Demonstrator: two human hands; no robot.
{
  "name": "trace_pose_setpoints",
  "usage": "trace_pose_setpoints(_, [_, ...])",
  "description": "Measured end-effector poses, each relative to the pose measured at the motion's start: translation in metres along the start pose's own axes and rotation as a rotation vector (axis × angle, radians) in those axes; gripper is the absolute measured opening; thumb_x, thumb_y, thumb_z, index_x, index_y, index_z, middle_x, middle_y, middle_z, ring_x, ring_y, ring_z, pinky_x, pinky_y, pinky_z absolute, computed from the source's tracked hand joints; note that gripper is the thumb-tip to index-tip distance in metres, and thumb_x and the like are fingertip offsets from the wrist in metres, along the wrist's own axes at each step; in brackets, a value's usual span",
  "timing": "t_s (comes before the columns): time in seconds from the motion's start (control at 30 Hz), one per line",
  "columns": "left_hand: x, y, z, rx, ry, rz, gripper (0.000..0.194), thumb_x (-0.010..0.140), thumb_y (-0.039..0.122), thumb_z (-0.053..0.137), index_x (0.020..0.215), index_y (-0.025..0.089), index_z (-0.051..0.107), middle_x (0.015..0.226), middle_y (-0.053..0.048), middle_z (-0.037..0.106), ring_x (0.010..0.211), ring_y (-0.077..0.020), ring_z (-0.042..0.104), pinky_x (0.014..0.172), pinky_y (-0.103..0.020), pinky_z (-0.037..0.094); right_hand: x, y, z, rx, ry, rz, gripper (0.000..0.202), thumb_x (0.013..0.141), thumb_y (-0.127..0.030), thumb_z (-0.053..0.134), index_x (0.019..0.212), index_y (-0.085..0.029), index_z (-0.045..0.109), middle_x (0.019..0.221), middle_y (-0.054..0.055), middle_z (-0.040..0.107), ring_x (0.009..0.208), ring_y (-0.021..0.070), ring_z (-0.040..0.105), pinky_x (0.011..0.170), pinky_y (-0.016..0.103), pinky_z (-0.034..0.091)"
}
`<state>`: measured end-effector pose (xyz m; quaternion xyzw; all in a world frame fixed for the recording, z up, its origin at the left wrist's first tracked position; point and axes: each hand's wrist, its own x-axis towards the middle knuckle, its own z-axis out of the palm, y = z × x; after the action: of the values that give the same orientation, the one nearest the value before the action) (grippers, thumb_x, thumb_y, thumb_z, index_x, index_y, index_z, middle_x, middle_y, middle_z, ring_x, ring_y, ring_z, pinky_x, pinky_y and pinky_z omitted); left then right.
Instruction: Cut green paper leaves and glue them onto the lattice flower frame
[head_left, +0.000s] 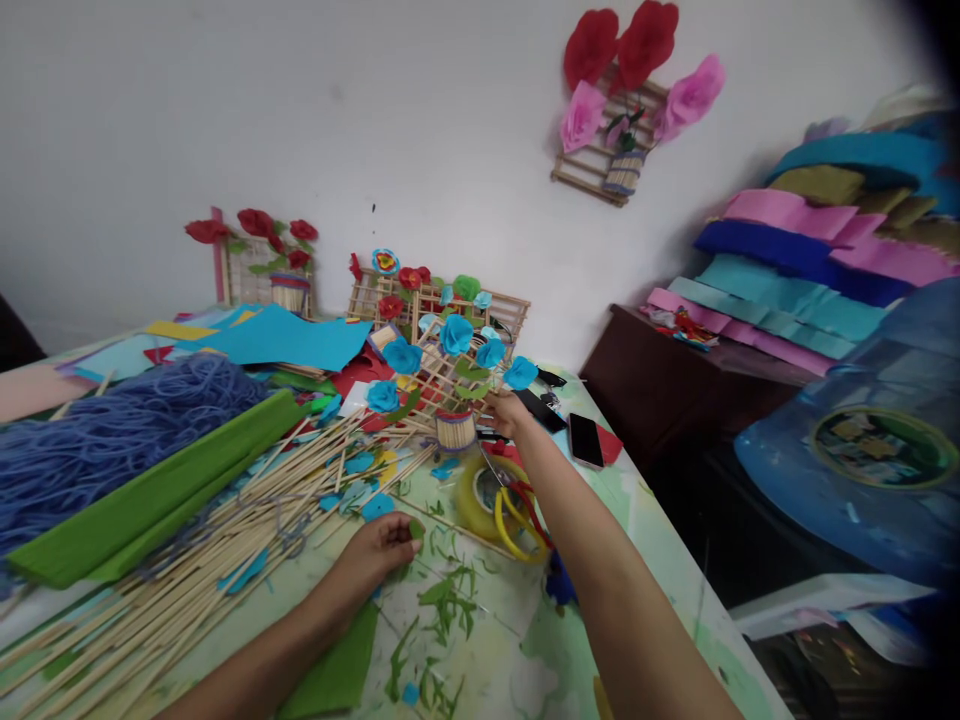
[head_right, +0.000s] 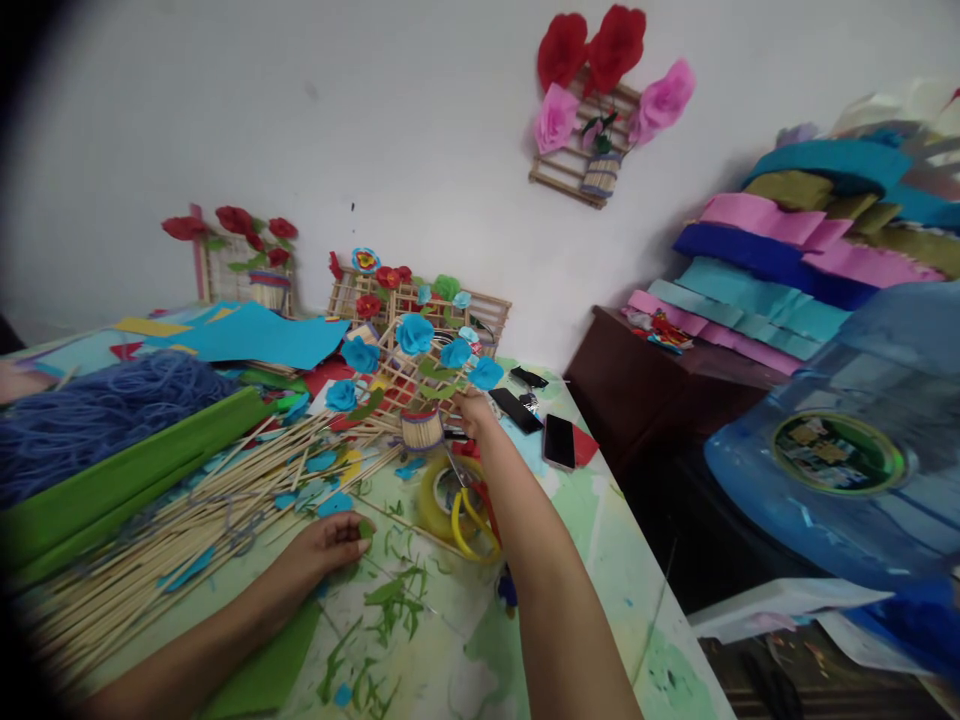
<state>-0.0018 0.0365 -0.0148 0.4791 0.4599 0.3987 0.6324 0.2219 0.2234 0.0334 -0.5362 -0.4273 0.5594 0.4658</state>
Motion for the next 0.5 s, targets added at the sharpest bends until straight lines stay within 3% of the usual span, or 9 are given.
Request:
trace_pose_setpoints(0.17, [0.0,-0.001,0.0,-0.007,-0.004,0.005,0.03,0.05,0.034,0.078,0.064,0.016,0.059,0.061,0.001,0.053,0.06,-0.0144,0.047,0.058,-0.027,0.036,-0.006,0.011,0.005,0.077,-0.003,0.012,0.006,0.089,-0.019,0.057,0.095,-0.019,0.058,0.089,0.001,0.067,0.08,0.015,0.065,0.073,0.035,0.054])
trace_pose_setpoints(0.3, [-0.001,0.0,0.0,0.009,-0.007,0.0,0.029,0.051,0.035,0.078,0.064,0.016,0.058,0.062,0.0,0.054,0.061,-0.0148,0.047,0.058,-0.027,0.035,-0.009,0.015,0.003,0.128,-0.001,0.002,0.007,0.088,-0.016,0.055,0.086,-0.023,0.054,0.079,-0.003,0.066,0.078,0.0138,0.065,0.075,0.036,0.053])
trace_pose_setpoints(0.5, [0.002,-0.002,0.001,0.015,-0.004,-0.009,0.03,0.049,0.035,0.076,0.064,0.016,0.058,0.059,0.003,0.051,0.058,-0.0128,0.045,0.057,-0.026,0.034,-0.004,0.013,-0.002,0.147,-0.005,-0.015,0.005,0.086,-0.017,0.061,0.085,-0.02,0.056,0.076,-0.003,0.064,0.069,0.0121,0.063,0.07,0.032,0.054])
